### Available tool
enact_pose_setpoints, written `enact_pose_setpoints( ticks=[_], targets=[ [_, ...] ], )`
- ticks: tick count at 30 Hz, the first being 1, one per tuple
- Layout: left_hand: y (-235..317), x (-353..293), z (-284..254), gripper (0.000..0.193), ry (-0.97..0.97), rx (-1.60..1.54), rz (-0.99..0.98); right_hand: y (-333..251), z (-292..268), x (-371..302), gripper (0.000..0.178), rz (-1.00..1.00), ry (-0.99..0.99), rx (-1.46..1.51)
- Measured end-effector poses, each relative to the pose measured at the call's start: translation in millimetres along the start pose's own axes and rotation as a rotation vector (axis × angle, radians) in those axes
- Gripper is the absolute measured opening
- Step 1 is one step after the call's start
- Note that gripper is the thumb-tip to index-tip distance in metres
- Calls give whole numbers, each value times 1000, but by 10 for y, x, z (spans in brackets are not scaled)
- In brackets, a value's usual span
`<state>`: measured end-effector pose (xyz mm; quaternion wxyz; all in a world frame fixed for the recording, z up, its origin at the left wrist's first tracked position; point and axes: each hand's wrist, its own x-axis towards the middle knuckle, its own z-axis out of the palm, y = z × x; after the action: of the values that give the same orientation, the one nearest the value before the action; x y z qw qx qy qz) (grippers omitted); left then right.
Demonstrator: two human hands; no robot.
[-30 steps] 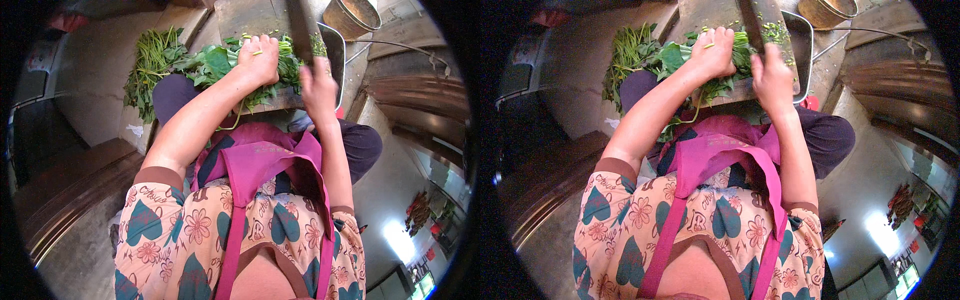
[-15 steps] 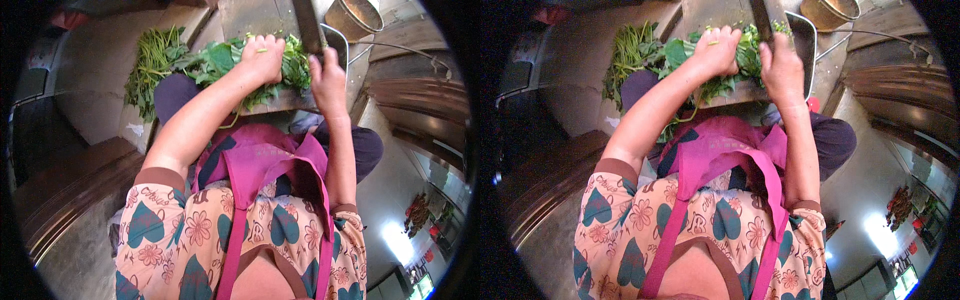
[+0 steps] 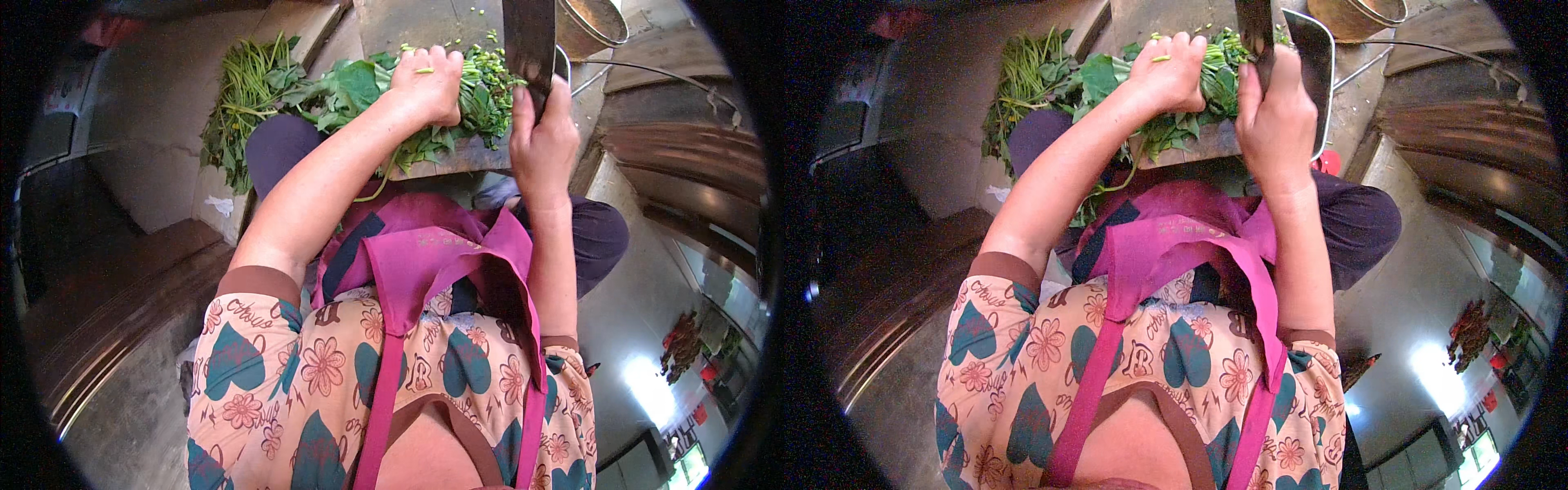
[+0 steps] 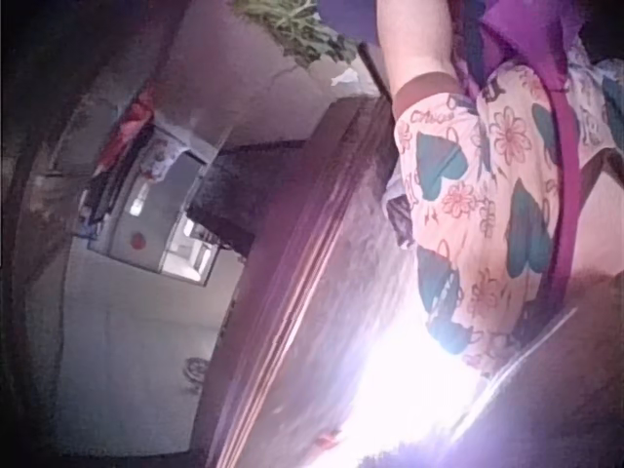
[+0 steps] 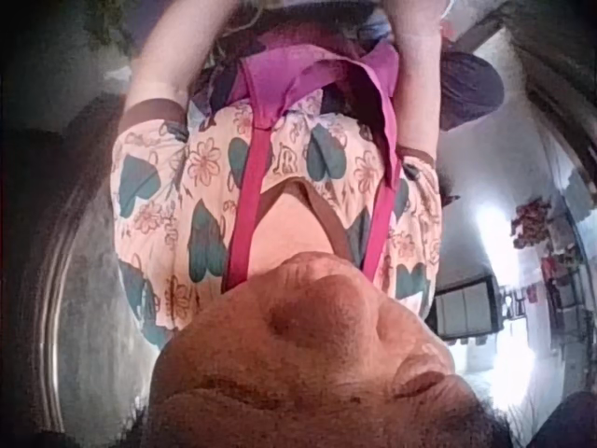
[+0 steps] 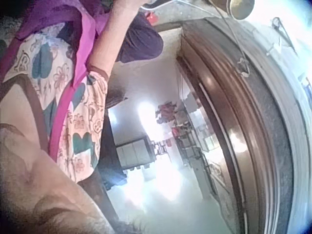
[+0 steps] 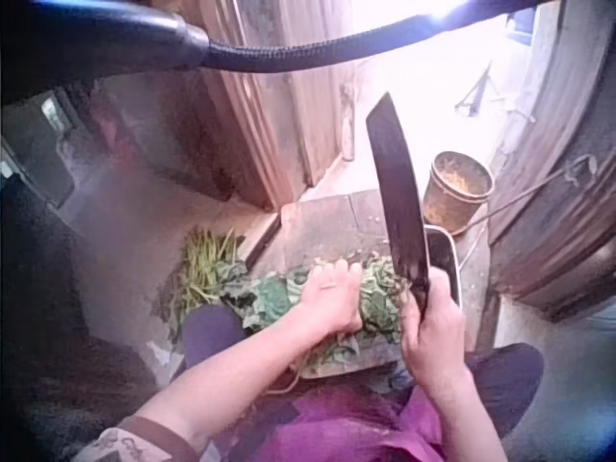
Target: The person sits on the floor and uses a knife to chop a large bunch of leafy green vegetables on a wooden cutting board. The chopped pieces accumulate on the board as the person continues cutting.
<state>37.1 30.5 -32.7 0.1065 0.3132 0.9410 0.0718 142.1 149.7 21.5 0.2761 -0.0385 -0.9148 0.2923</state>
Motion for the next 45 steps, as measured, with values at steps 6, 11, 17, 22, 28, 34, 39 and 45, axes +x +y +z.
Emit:
enact_pose_setpoints(
  ticks=[6,11,17,22,28,34,39,45],
  targets=[
    [39,-23,-87,59,-135,-96,-105,325,123,-234,27,84,-275,-115],
    [14,25,-102,64,-144,-117,-111,-52,-232,-307,29,81,61,19],
    [50,12,-92,64,-120,-121,-148,269,38,-371,30,181,-237,-55],
    [40,3,-112,65,-142,-121,-134,-10,-160,-308,24,94,131,144],
    [50,-3,-82,65,-118,-120,-151,292,154,-314,29,152,-226,-106],
    [20,-11,-49,58,-44,-127,-114,-4,-29,-202,29,41,102,63],
    [-3,0,-83,63,-72,-142,-146,261,267,-167,26,100,-300,-134],
    [44,11,-105,67,-128,-126,-139,-115,22,-31,24,-24,88,30]
  ],
)
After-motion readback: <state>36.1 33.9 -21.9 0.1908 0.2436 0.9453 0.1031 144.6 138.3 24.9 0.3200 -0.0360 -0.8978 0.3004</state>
